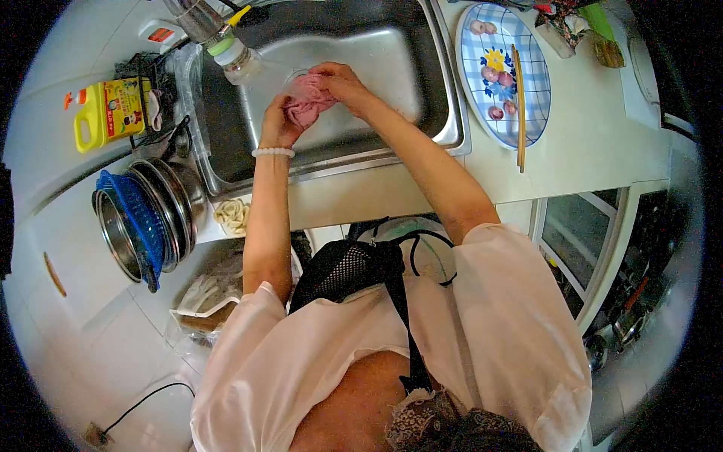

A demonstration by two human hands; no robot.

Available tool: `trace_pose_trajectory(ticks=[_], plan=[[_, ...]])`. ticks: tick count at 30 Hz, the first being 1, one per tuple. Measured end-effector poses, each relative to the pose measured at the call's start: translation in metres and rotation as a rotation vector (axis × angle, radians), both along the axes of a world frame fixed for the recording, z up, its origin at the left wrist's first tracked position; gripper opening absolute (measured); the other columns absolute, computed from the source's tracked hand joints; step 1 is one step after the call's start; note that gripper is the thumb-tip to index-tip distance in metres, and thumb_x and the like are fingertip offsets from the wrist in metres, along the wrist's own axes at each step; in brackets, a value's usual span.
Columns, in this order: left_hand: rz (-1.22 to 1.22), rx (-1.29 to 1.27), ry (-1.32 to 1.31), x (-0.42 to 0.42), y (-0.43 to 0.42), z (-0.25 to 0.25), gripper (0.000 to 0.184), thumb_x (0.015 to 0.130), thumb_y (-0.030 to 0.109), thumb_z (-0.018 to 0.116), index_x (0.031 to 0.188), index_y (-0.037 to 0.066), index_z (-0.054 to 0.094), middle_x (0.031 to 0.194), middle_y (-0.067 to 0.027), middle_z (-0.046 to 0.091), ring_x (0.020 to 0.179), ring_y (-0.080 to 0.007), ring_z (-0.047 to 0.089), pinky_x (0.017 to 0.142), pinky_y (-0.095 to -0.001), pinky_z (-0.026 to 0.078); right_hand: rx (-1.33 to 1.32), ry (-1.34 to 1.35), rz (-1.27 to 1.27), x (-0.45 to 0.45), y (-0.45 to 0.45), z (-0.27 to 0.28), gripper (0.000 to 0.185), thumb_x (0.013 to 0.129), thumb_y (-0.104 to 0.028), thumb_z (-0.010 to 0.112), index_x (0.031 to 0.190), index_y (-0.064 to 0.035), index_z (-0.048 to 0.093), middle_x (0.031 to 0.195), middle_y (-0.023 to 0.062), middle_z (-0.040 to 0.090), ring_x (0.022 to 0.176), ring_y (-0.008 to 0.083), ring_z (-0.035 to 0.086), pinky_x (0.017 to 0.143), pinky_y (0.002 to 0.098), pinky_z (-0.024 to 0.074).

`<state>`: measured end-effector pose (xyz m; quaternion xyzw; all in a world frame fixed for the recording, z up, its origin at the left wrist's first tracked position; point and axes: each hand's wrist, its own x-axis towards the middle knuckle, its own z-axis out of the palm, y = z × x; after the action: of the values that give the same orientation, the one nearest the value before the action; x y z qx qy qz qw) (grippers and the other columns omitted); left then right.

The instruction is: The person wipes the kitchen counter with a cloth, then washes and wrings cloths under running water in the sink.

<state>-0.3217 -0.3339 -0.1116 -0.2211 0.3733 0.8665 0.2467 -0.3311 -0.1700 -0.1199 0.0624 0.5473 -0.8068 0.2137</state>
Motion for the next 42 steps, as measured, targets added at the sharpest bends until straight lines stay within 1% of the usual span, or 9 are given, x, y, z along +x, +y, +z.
trace_pose_trajectory(ticks=[3,6,8,11,19,27,29,38,42], plan=[[0.097,0.141,-0.085,0.001,0.003,-0.007,0.036,0.087,0.019,0.039,0.117,-0.001,0.043,0.113,-0.016,0.052,0.104,-0.028,0.052,0.088,-0.0437,0.044,0.006,-0.033,0.018,0.001,-0.006,-0.002,0.031,0.082,-0.007,0.049,0.113,-0.0014,0.052,0.108,0.0084,0.054,0.093,0.0165,0.055,0.077,0.0282,0.0466],[0.167,0.114,-0.139,0.007,0.013,0.007,0.035,0.087,0.018,0.038,0.117,-0.001,0.044,0.115,-0.0158,0.052,0.106,-0.027,0.051,0.089,-0.0427,0.044,0.277,0.168,-0.028,0.011,-0.014,-0.002,0.037,0.082,-0.01,0.05,0.118,-0.0033,0.05,0.122,0.0122,0.045,0.104,0.0207,0.049,0.086,0.0317,0.0424],[0.137,0.129,-0.158,0.007,0.014,0.008,0.034,0.089,0.021,0.036,0.115,0.002,0.045,0.114,-0.0136,0.053,0.105,-0.0269,0.052,0.088,-0.0422,0.044,0.742,0.582,-0.082,0.017,-0.019,-0.01,0.042,0.081,-0.018,0.052,0.122,-0.0054,0.048,0.132,0.0156,0.035,0.114,0.0279,0.04,0.095,0.0369,0.0348],[0.12,0.157,-0.164,0.004,0.015,0.007,0.034,0.089,0.021,0.035,0.115,0.003,0.046,0.114,-0.0123,0.053,0.103,-0.027,0.052,0.089,-0.0416,0.044,0.911,0.758,-0.103,0.03,-0.023,0.01,0.048,0.078,-0.024,0.057,0.121,-0.0067,0.048,0.133,0.0175,0.034,0.117,0.0348,0.035,0.1,0.0396,0.0281],[0.07,0.214,-0.068,-0.006,0.017,0.005,0.032,0.088,0.02,0.039,0.114,0.003,0.048,0.112,-0.0112,0.054,0.1,-0.0254,0.054,0.087,-0.039,0.045,0.792,0.626,-0.14,0.024,-0.022,0.016,0.057,0.071,-0.025,0.064,0.121,-0.0053,0.045,0.13,0.0202,0.037,0.117,0.0371,0.036,0.099,0.0398,0.0304],[0.186,0.031,-0.091,-0.006,0.02,-0.003,0.027,0.088,0.02,0.039,0.109,0.006,0.05,0.104,-0.0097,0.057,0.095,-0.0247,0.056,0.079,-0.0368,0.049,0.79,0.692,-0.193,0.026,-0.035,0.013,0.056,0.07,-0.02,0.065,0.121,-0.0039,0.045,0.124,0.0198,0.042,0.112,0.0342,0.041,0.095,0.0383,0.0351],[0.19,0.056,-0.109,0.0,0.026,0.005,0.023,0.088,0.021,0.042,0.103,0.007,0.052,0.098,-0.007,0.059,0.088,-0.0211,0.057,0.075,-0.034,0.05,0.52,0.604,-0.256,0.024,-0.04,0.009,0.046,0.074,-0.022,0.06,0.116,-0.0075,0.049,0.112,0.0182,0.049,0.103,0.0349,0.047,0.091,0.0409,0.037],[0.23,0.05,-0.043,0.0,0.031,-0.029,0.015,0.082,0.011,0.045,0.091,0.004,0.055,0.088,-0.0076,0.057,0.074,-0.0201,0.057,0.063,-0.0321,0.05,0.879,0.415,-0.217,0.028,-0.043,0.029,0.025,0.079,-0.027,0.054,0.091,-0.0046,0.055,0.098,0.0169,0.055,0.087,0.0364,0.054,0.073,0.044,0.0449],[0.336,-0.036,-0.134,0.002,0.037,-0.016,0.015,0.078,0.005,0.048,0.09,-0.001,0.054,0.088,-0.0089,0.057,0.076,-0.0217,0.058,0.064,-0.0344,0.05,0.766,0.377,-0.192,0.021,-0.042,0.026,0.029,0.081,-0.033,0.052,0.086,-0.0047,0.055,0.089,0.0199,0.059,0.083,0.0384,0.055,0.071,0.0458,0.0451]])
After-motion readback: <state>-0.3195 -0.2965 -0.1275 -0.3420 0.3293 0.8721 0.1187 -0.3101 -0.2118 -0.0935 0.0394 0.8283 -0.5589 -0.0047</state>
